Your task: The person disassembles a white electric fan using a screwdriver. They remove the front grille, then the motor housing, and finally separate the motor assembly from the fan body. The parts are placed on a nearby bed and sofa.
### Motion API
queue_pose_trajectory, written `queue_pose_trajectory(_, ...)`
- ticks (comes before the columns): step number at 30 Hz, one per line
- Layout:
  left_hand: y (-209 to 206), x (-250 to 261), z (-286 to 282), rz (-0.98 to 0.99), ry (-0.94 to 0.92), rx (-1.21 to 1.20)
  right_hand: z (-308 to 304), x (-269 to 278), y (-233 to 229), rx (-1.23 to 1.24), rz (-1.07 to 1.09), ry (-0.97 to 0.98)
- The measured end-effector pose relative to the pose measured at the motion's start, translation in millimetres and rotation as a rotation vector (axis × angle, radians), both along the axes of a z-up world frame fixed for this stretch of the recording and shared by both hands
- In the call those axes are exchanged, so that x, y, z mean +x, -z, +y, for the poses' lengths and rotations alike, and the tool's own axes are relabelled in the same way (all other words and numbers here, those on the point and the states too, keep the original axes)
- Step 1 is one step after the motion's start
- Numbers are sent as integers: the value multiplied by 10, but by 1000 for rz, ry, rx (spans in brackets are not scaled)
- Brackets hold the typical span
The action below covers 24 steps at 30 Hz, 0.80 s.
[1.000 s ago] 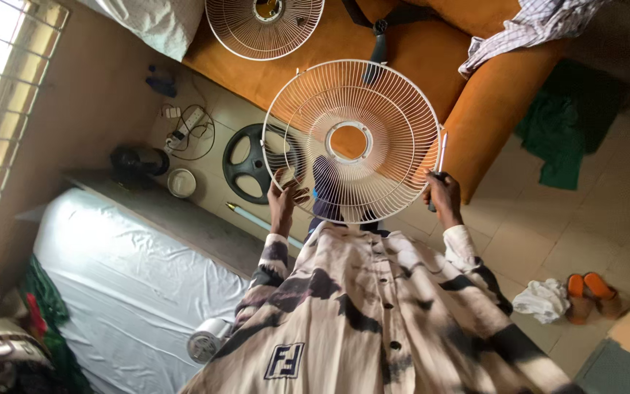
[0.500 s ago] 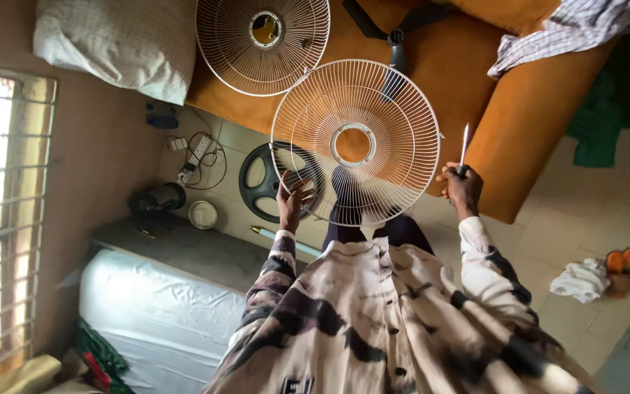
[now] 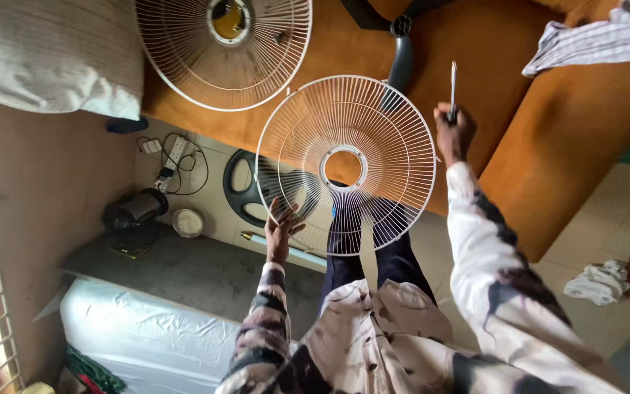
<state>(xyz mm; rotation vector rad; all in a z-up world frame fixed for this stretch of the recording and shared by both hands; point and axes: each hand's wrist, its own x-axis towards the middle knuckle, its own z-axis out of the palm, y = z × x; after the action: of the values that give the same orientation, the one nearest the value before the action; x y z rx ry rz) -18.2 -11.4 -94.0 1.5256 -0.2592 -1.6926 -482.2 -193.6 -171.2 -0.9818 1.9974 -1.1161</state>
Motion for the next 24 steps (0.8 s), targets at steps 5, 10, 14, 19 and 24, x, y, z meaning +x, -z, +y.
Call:
queue_pose_trajectory(5,255,-217,69,-3,-28,21,-816,-125,794,-13,180,-152)
queue_pose_trajectory(10,440,-329,133,-63,-52,149,-1214,-47,1270,239,76,-265)
queue_pose_trajectory(14,476,-385,173,-35,-107,157,-1281,31,1358,247,39,-288)
queue_pose_trajectory(19,548,-455,179,-27,-117,173,-1386,-36,1103,273,-96,-152)
queue_pose_trajectory(24,739,-630,40,35,-101,112,-1699,-555,844,-198,355,-376)
